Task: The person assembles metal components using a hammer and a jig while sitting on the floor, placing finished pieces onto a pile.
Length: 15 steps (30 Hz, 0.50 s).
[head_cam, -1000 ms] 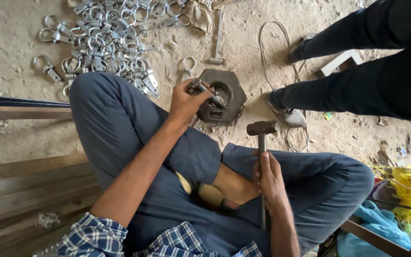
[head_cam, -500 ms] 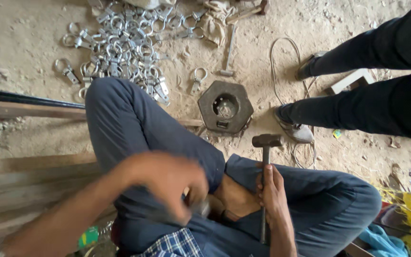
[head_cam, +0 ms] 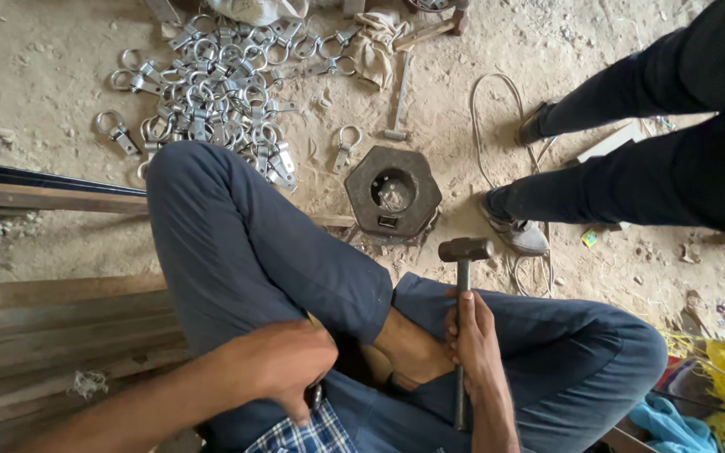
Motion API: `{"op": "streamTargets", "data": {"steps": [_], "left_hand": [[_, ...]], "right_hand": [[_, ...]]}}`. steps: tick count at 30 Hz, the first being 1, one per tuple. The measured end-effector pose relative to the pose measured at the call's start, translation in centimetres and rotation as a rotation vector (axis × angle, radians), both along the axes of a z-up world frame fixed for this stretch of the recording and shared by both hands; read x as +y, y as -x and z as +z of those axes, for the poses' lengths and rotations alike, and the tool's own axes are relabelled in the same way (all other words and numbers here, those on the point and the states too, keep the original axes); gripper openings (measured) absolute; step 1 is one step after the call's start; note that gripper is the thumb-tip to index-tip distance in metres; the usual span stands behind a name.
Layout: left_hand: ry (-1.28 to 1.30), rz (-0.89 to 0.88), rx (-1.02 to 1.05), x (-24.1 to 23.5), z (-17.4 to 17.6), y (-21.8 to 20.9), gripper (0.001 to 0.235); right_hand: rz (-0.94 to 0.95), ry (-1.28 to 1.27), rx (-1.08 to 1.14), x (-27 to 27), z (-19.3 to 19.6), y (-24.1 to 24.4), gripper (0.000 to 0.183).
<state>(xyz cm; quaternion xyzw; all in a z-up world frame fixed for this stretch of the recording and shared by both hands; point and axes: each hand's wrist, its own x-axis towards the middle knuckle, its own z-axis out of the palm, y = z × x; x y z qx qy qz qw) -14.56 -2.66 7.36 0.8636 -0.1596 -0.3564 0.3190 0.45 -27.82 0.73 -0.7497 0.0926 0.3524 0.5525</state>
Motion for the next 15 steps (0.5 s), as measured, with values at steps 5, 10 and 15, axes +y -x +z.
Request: {"op": "streamTargets", "data": {"steps": [5, 10, 15], "left_hand": [[0.045, 0.011, 0.001, 0.4, 0.2, -3.7, 0.032], [0.055, 0.461, -0.429, 4.2, -6.1, -13.3, 0.059], [0.615, 1.769, -0.239, 5.8, -15.5, -20.3, 0.068]], "right_hand": [[-0.012, 0.006, 0.011, -0.1, 0.1, 0.2, 0.042], [-0.018, 0.014, -0.007, 0.1, 0.2, 0.3, 0.041], [-0.018, 0.019, -0.009, 0.1, 0.4, 0.4, 0.041]]}}
